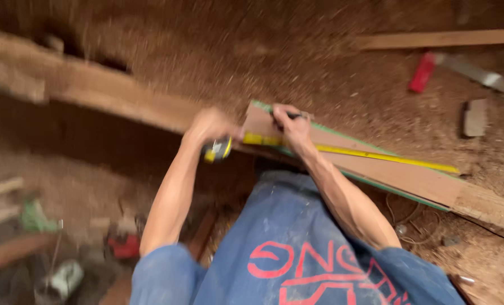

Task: The person measures a wooden board using a tape measure and marks specific points with a pencil, then uses a try square to draw straight lines across the surface.

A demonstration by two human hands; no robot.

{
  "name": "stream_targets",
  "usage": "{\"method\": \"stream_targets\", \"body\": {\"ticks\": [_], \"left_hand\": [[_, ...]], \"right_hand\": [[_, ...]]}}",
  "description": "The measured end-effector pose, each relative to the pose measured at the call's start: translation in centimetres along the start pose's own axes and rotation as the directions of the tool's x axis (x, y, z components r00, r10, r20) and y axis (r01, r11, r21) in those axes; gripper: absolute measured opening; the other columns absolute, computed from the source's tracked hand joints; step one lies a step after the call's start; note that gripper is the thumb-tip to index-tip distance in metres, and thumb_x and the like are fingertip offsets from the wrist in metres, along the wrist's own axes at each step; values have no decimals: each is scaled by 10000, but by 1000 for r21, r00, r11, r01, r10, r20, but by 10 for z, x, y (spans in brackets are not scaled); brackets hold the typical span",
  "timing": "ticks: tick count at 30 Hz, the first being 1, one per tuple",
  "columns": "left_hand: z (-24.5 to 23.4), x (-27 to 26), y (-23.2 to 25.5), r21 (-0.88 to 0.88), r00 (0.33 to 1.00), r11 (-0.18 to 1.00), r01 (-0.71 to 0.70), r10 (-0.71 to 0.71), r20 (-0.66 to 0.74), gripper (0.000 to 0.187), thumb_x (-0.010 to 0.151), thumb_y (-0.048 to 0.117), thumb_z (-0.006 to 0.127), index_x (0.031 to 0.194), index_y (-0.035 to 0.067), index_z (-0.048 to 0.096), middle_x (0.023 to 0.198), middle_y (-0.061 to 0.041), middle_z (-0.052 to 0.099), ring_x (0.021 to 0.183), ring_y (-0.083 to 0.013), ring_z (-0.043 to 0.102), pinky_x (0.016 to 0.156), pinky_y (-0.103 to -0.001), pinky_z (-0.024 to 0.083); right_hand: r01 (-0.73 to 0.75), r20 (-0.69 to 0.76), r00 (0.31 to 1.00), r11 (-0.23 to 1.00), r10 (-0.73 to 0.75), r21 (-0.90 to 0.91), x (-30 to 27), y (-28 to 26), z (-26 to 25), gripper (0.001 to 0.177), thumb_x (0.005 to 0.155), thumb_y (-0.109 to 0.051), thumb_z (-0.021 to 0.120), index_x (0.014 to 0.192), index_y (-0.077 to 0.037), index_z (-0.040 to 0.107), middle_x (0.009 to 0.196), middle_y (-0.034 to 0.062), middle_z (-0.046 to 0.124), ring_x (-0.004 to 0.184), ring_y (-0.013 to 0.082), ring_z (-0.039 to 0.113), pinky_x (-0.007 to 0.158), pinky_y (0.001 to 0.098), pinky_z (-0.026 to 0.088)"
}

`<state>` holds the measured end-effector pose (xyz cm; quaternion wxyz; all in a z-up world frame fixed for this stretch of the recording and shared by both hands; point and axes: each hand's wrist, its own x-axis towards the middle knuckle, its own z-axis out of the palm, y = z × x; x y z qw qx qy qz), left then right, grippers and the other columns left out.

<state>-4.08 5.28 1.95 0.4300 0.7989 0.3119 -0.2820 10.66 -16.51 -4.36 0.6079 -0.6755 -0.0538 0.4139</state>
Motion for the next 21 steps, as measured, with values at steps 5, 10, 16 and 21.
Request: {"method": "stream_targets", "body": {"ticks": [5,10,16,21], "left_hand": [[74,-22,-26,-585,965,807,86,79,250,295,821,297,825,917,22,783,759,-18,731,677,-124,619,630,-324,521],[184,-4,36,-892,992,451,17,-118,-41,364,797,314,808,981,37,659,775,-52,658,643,-158,620,595,-343,518],[256,38,174,-835,891,457,-307,-171,-421,504,871,398,784,1094,-21,613,942,-52,673,887,-151,627,829,-321,522],[262,2,251,-610,653,792,-14,-454,-606,962,680,584,855,1384,110,403,1313,-195,530,1203,-343,527,969,-493,476]], "right_hand": [[220,-72,975,968,-212,125,-56,-28,-94,314,1078,-261,558,886,-30,649,772,58,667,693,141,590,643,295,516],[183,-26,979,926,-203,-331,-108,-24,-136,288,999,-310,620,936,-34,672,806,56,670,764,148,636,701,319,548],[573,254,818,767,-516,-288,-134,-62,-178,844,731,-168,843,1405,79,399,1120,118,629,1009,195,604,821,357,510],[278,-8,887,548,-462,-789,-80,-109,-312,432,625,-349,905,756,-22,655,736,146,679,698,280,663,622,421,525]]}}
